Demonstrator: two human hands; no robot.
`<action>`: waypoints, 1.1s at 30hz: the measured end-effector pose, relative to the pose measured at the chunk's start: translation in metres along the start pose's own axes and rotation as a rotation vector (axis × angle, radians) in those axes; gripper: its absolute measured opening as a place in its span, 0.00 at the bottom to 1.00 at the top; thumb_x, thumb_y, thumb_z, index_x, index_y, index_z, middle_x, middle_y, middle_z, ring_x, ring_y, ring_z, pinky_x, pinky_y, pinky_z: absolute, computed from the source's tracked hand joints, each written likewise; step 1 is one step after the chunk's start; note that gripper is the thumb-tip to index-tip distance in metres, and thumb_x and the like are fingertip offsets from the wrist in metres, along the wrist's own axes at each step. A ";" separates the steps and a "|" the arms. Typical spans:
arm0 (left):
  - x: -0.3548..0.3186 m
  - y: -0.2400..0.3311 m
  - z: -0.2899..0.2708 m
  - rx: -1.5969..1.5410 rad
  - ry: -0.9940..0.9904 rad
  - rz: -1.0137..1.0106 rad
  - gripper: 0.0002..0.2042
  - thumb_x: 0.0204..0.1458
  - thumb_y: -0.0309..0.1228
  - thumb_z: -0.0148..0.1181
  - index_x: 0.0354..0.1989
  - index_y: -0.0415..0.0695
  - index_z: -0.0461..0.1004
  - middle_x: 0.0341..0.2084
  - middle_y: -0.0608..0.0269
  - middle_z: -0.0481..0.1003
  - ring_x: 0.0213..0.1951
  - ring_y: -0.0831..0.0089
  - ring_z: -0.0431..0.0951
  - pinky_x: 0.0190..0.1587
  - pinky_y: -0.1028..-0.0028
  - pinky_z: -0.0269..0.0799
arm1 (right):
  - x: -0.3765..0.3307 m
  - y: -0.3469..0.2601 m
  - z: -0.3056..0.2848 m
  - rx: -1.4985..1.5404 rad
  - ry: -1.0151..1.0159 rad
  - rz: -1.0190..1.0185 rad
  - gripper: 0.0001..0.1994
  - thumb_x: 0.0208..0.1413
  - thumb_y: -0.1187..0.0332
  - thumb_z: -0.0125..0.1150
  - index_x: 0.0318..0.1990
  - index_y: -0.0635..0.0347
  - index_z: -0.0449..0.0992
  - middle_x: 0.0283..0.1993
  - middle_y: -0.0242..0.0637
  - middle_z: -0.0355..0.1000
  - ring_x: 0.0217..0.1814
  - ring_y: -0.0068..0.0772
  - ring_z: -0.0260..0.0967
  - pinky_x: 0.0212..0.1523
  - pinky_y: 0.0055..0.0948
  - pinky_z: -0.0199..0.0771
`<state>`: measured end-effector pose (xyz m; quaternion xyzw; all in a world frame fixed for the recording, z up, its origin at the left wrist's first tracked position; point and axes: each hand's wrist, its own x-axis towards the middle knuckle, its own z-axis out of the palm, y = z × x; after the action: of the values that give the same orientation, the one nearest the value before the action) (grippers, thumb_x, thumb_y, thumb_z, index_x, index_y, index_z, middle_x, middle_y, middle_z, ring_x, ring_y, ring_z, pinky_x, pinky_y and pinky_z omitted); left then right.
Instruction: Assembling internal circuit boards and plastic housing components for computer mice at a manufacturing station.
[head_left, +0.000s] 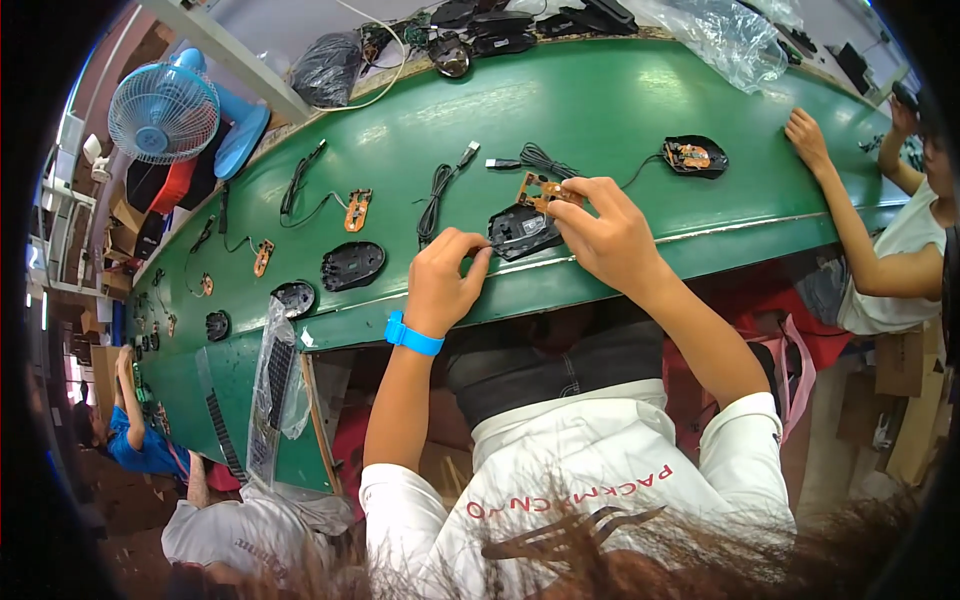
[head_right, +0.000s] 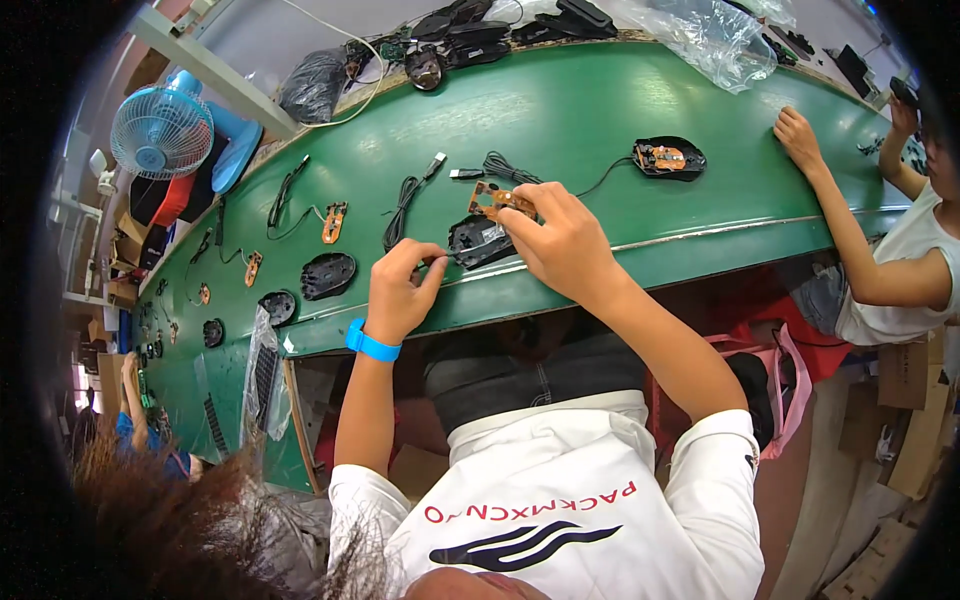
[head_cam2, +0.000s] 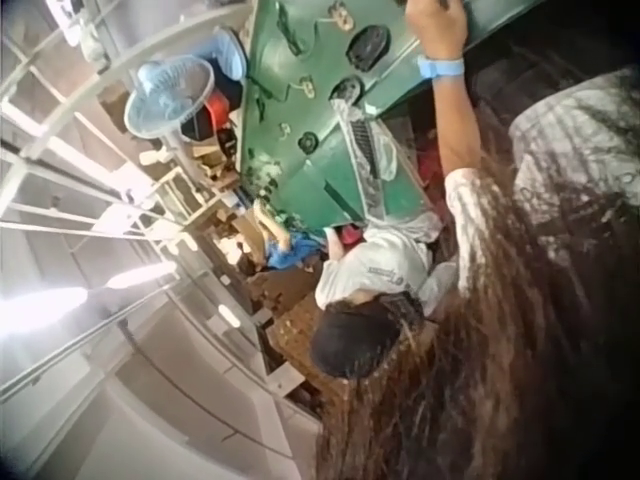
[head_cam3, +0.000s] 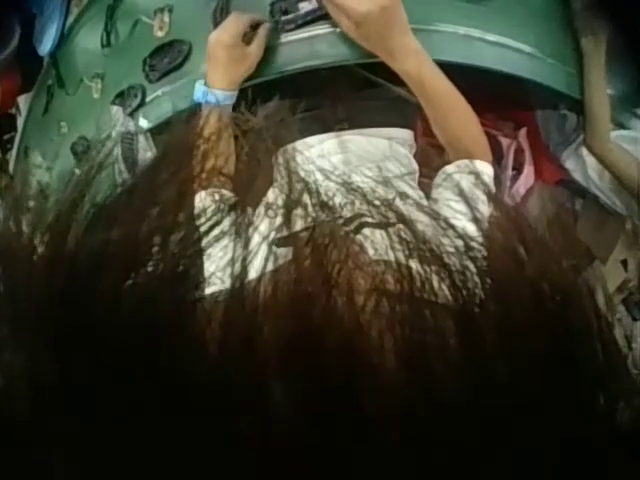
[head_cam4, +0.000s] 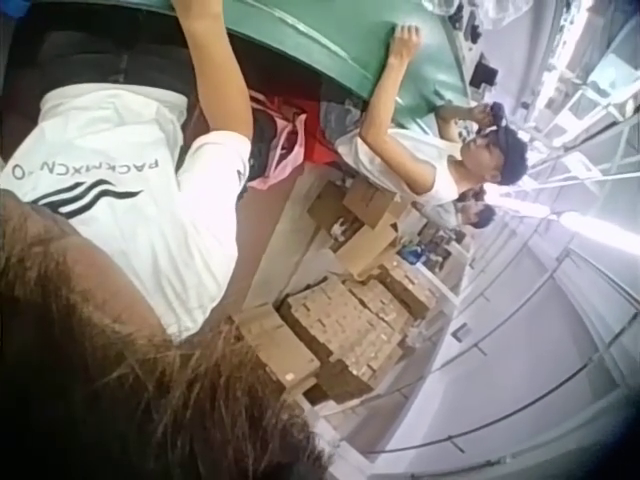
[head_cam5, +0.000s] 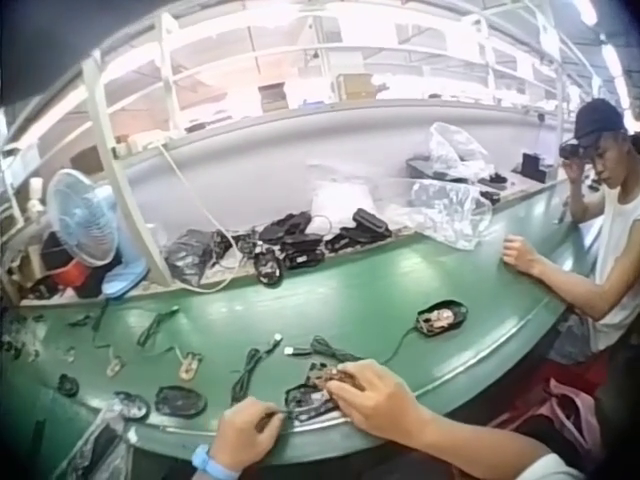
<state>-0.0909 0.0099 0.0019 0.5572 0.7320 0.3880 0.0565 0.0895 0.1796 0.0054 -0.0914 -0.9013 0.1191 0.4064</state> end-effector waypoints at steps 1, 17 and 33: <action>0.000 -0.002 0.002 0.017 0.012 0.020 0.04 0.51 0.23 0.67 0.33 0.41 0.79 0.29 0.59 0.78 0.28 0.62 0.79 0.30 0.67 0.73 | 0.000 0.000 0.000 -0.002 -0.001 0.001 0.14 0.45 0.78 0.71 0.42 0.59 0.79 0.47 0.41 0.73 0.45 0.43 0.74 0.44 0.39 0.77; -0.001 -0.027 0.004 0.072 -0.026 -0.008 0.04 0.52 0.25 0.66 0.34 0.41 0.79 0.29 0.57 0.77 0.31 0.57 0.79 0.33 0.63 0.74 | -0.002 -0.015 0.009 -0.007 -0.045 -0.002 0.13 0.46 0.78 0.70 0.41 0.57 0.79 0.47 0.40 0.74 0.44 0.42 0.74 0.42 0.37 0.77; -0.004 -0.015 -0.015 0.081 -0.029 0.129 0.08 0.49 0.22 0.69 0.39 0.40 0.80 0.31 0.57 0.76 0.29 0.61 0.78 0.31 0.67 0.72 | 0.007 -0.019 0.007 0.060 -0.025 0.069 0.15 0.46 0.76 0.71 0.43 0.60 0.77 0.47 0.39 0.76 0.46 0.43 0.75 0.44 0.38 0.77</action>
<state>-0.1083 -0.0018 0.0014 0.6107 0.7086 0.3529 0.0194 0.0788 0.1627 0.0110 -0.1086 -0.8988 0.1609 0.3931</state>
